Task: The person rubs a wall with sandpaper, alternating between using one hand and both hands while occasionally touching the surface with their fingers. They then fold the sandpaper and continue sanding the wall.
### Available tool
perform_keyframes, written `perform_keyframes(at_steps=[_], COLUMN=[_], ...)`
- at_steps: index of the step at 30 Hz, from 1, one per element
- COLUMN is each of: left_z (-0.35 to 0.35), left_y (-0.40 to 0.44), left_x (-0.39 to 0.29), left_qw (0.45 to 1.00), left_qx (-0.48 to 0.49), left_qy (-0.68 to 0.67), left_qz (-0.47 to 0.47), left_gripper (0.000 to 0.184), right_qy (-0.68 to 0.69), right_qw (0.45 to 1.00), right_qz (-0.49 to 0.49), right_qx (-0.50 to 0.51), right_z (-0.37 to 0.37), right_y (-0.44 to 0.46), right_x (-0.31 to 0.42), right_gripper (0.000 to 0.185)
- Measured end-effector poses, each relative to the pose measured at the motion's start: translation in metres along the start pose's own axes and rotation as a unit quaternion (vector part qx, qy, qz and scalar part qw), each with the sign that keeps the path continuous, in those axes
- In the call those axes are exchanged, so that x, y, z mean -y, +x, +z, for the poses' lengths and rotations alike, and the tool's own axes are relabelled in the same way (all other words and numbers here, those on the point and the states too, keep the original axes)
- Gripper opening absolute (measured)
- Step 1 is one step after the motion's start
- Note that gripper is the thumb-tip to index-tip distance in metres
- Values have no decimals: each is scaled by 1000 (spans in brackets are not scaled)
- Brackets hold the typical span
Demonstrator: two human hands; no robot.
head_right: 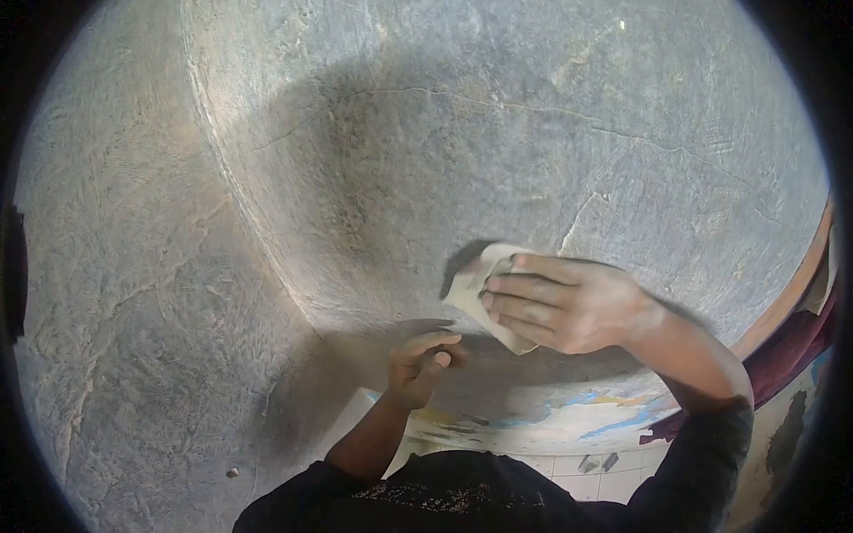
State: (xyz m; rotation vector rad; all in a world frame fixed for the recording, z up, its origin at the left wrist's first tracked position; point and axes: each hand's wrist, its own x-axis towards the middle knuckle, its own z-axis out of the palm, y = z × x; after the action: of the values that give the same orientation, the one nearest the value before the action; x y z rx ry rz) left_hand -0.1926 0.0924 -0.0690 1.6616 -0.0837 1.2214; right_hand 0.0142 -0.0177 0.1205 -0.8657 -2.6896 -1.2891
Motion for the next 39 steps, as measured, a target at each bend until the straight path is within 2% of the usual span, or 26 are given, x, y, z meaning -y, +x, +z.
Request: perform_keyframes(at_steps=[2,4,5,7,9,10,11,13,15,17,18,19,20,21,22,23,25,27,28,29,31,32,35,36,37,39], left_z=[-6,-9,-11,-15,-20,-21,-24,-29,-32,-35,-38,-41,-43,-44,-45,-47,-46,-43,-43,-42,-40,-38,-32,-29,-26,-22], left_y=[-5,-8,-8,-10,-11,-13,-15,-15,-19,-20,-19,-20,-21,-22,-21,-21,-23,-23,-22,-21,-22,-21,-20,-22,-23,-23], left_x=[4,4,2,-2,-5,-5,-4,-5,-7,-11,-12,-13,-13,-13,-14,-15,-16,-15,-15,-15,-16,-17,-17,-17,-16,-15], left_qw=[1000,999,999,999,1000,1000,999,998,999,999,999,999,999,998,998,999,999,999,999,999,999,999,999,999,999,999], left_qx=[-5,-14,-11,-9,-14,-14,-17,-21,-30,-29,-23,-23,-29,-34,-32,-30,-27,-26,-28,-23,-18,-17,-8,-3,-1,6], left_qy=[-13,-29,-32,-32,-17,-16,-35,-53,-32,-32,-32,-30,-30,-31,-29,-22,-18,-26,-26,-27,-28,-27,-28,-32,-34,-24], left_qz=[2,-2,1,5,-3,0,2,5,-16,-17,-18,-17,-26,-35,-33,-25,-21,-21,-21,-16,-10,-9,-14,-23,-24,-28], left_gripper=[27,28,29,30,32,32,33,34,35,35,34,34,34,34,34,34,33,34,34,34,34,34,35,36,36,36], right_qy=[6,-153,-218,-223,29,-2,-4,-66,-213,-152,154,443,443,235,13,12,-129,-265,-222,-179,-42,-44,-92,-135,-236,-206], right_qw=[999,960,949,952,999,995,995,993,930,946,960,876,876,965,999,999,973,908,935,965,999,999,982,964,917,929], right_qz=[25,181,202,209,27,-32,-33,96,242,231,136,28,27,27,26,27,151,263,223,194,-23,-23,128,183,266,243], right_qx=[-25,-149,-106,-10,15,98,97,-21,-175,-172,-189,-186,-187,-114,-35,-36,-117,-191,-163,-4,17,17,-101,-140,-183,-188], right_z=[-11,-35,-52,-24,22,10,5,-8,-36,-19,37,58,55,46,23,8,-18,-30,-16,-6,25,20,-17,-30,-41,-27], right_y=[3,2,-9,13,6,19,18,20,34,39,14,29,30,30,45,47,43,37,31,32,32,30,26,19,9,12], right_x=[-13,-40,-47,-20,-1,11,4,-20,-33,-23,-24,-22,-16,-4,2,-3,-23,-36,-31,-12,1,-2,-32,-45,-46,-37], right_gripper=[25,27,35,39,40,38,38,35,31,28,27,26,26,27,27,27,28,29,30,30,29,29,29,34,32,30])
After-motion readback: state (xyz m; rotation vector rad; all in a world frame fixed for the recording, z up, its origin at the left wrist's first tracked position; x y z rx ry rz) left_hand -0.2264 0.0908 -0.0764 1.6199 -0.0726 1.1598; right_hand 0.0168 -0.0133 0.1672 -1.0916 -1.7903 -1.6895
